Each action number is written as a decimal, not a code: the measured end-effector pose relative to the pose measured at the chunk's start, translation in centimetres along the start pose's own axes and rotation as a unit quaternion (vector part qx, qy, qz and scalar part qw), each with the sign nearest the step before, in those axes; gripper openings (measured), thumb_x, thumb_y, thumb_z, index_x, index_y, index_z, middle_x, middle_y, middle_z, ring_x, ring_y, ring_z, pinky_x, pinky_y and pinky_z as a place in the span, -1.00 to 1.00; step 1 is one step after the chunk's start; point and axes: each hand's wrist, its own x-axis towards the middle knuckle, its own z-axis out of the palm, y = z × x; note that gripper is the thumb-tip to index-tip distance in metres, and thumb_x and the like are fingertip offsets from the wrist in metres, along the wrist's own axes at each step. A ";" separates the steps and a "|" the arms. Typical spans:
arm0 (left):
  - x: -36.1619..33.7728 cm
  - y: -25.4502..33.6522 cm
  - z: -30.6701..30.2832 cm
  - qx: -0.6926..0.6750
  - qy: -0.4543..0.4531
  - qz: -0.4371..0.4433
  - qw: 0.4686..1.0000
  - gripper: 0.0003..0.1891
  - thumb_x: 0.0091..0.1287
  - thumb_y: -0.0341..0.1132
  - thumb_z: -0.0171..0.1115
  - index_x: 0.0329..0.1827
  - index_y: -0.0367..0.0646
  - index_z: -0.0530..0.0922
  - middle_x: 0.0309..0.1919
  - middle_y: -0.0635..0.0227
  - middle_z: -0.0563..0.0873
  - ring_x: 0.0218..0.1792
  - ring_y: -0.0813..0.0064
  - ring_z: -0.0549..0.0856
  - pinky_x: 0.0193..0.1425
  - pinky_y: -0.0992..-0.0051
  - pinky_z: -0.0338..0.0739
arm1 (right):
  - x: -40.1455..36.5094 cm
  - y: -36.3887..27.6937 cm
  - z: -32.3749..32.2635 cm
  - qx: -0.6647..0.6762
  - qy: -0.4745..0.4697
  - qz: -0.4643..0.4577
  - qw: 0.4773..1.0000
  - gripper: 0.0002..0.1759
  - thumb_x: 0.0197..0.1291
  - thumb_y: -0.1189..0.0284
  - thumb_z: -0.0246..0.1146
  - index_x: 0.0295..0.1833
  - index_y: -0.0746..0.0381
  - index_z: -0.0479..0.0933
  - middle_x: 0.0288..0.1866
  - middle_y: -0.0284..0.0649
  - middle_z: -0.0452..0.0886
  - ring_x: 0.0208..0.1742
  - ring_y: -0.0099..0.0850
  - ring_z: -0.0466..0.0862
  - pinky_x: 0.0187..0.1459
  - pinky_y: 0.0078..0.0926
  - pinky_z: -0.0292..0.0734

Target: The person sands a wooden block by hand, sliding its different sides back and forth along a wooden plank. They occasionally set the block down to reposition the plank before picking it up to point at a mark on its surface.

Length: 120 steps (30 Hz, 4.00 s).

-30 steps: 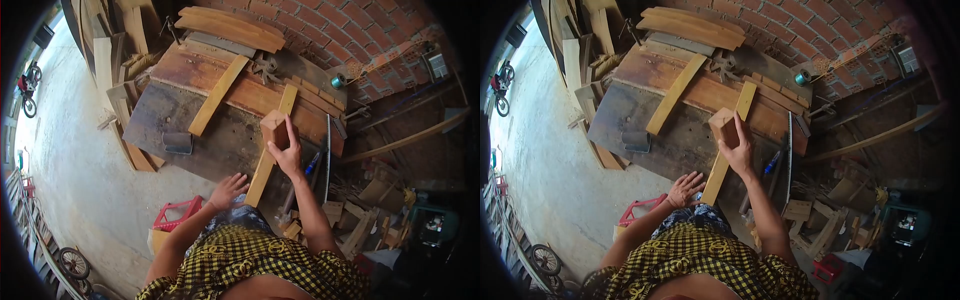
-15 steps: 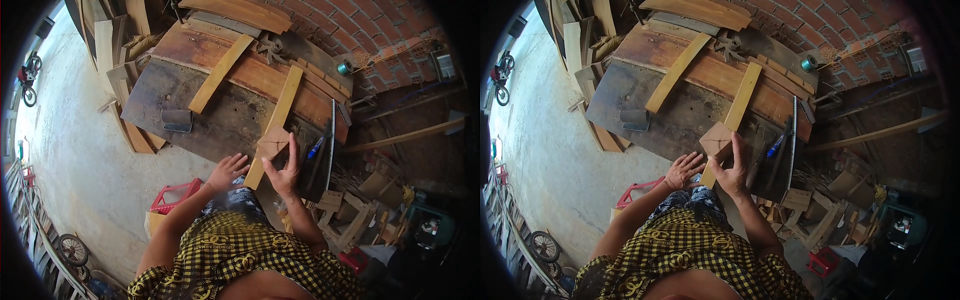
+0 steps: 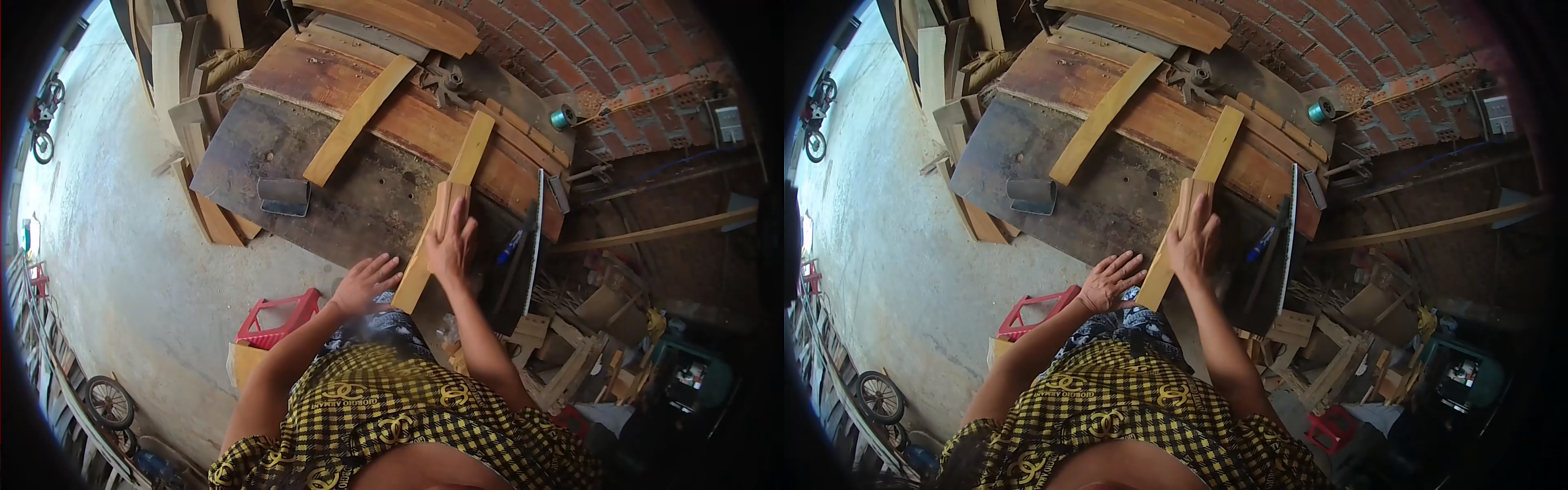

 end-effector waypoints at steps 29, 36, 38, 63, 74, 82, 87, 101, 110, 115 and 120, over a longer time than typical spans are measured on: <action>6.0 11.3 -18.5 -0.607 0.198 -0.052 0.768 -0.38 0.32 -0.39 0.39 0.46 -0.17 0.39 0.33 0.15 0.47 0.31 0.34 0.53 0.40 0.34 0.45 | -9.0 2.5 -9.7 0.822 -0.332 0.106 0.450 0.23 -0.09 -0.29 0.44 0.55 0.11 0.05 0.29 -0.04 0.42 -0.16 -0.24 0.68 -0.43 -0.35 0.67; 4.3 12.9 -18.9 -0.575 0.260 -0.029 0.775 -0.58 0.23 -0.35 0.49 0.14 -0.18 0.60 0.11 0.21 0.61 0.16 0.38 0.59 0.28 0.36 0.45 | -11.5 4.1 -8.0 0.829 -0.400 0.123 0.372 0.39 -0.23 -0.30 0.52 0.54 0.36 0.08 0.43 -0.07 0.36 0.36 -0.27 0.49 0.28 -0.29 0.48; 3.7 13.4 -18.8 -0.582 0.264 -0.029 0.769 -0.60 0.23 -0.33 0.49 0.11 -0.17 0.61 0.09 0.21 0.62 0.14 0.36 0.60 0.26 0.37 0.46 | -10.8 1.2 -10.5 0.812 -0.396 0.098 0.418 0.06 0.00 -0.09 0.45 0.45 0.26 0.15 0.25 -0.19 0.41 0.19 -0.41 0.52 0.14 -0.41 0.51; 0.3 11.9 -20.6 -0.768 0.131 -0.062 0.624 -0.67 0.46 -0.35 0.14 0.25 -0.18 0.52 0.26 0.24 0.51 0.33 0.40 0.47 0.42 0.39 0.28 | -9.1 -5.9 -11.1 0.769 -0.464 0.099 0.429 -0.50 0.32 0.19 0.28 0.27 0.13 0.33 0.07 -0.41 0.44 0.05 -0.60 0.51 0.03 -0.60 0.45; 2.7 6.7 -12.8 -0.740 0.199 -0.312 0.562 -0.61 0.56 -0.15 0.02 0.32 -0.15 0.46 0.24 0.27 0.58 0.23 0.40 0.55 0.38 0.37 0.35 | -9.2 -0.4 -8.4 0.737 -0.334 0.219 0.545 0.04 -0.10 0.27 0.26 0.58 0.27 0.11 0.41 -0.10 0.40 0.33 -0.26 0.51 0.33 -0.34 0.42; -0.6 4.9 -3.9 -0.193 0.086 -0.216 0.953 -0.40 0.25 -0.18 0.41 0.34 -0.12 0.47 0.30 0.11 0.53 0.30 0.11 0.53 0.38 0.20 0.40 | -6.9 -0.4 -1.2 0.134 0.031 -0.029 0.990 -0.18 0.08 0.41 0.35 0.52 0.09 0.30 -0.08 0.00 0.42 -0.02 -0.03 0.44 0.14 -0.11 0.44; 0.6 3.7 -3.1 -0.064 -0.030 -0.175 0.982 0.03 0.01 0.14 0.51 0.55 -0.03 0.25 0.57 0.09 0.16 0.61 0.07 0.06 0.61 -0.04 -0.10 | -6.9 -0.4 1.2 0.109 0.049 -0.008 0.993 -0.12 0.07 0.44 0.35 0.55 0.10 0.21 0.17 0.20 0.30 0.10 0.09 0.42 0.18 -0.02 0.41; 1.8 1.7 -2.4 0.012 -0.108 -0.110 0.988 0.04 0.03 0.30 0.36 0.61 0.25 0.14 0.63 0.17 0.01 0.63 0.13 -0.01 0.63 0.06 -0.14 | 18.7 2.1 1.6 0.012 0.094 0.093 0.991 -0.10 0.15 0.12 0.22 0.61 -0.08 0.07 0.25 0.19 0.33 0.23 0.20 0.43 0.22 0.10 0.37; 1.0 1.6 -1.6 0.021 -0.045 -0.092 0.995 0.07 0.01 0.38 0.32 0.61 0.21 0.15 0.64 0.18 0.02 0.63 0.14 -0.01 0.64 0.11 -0.14 | 8.5 1.1 0.0 -0.022 -0.009 0.052 0.998 -0.06 0.15 0.09 0.23 0.63 -0.06 0.01 0.04 0.32 0.43 0.02 0.26 0.56 0.10 0.06 0.51; 0.8 1.4 -2.0 -0.029 -0.019 -0.091 0.995 0.04 0.02 0.26 0.41 0.59 0.14 0.20 0.63 0.17 0.04 0.63 0.16 -0.02 0.66 0.14 -0.15 | -6.5 -1.6 -1.6 0.017 -0.070 0.014 0.997 -0.01 0.18 0.09 0.36 0.61 0.13 0.03 0.00 0.27 0.50 -0.02 0.20 0.59 -0.02 -0.05 0.55; 0.5 1.3 -1.7 -0.011 -0.027 -0.082 0.996 0.11 -0.01 0.38 0.34 0.62 0.20 0.11 0.65 0.19 -0.03 0.64 0.16 -0.05 0.66 0.15 -0.17 | -7.2 -0.7 -0.3 0.022 -0.033 -0.009 0.999 -0.10 0.16 0.19 0.33 0.57 0.22 0.15 0.23 0.27 0.35 0.20 0.12 0.46 0.16 -0.10 0.46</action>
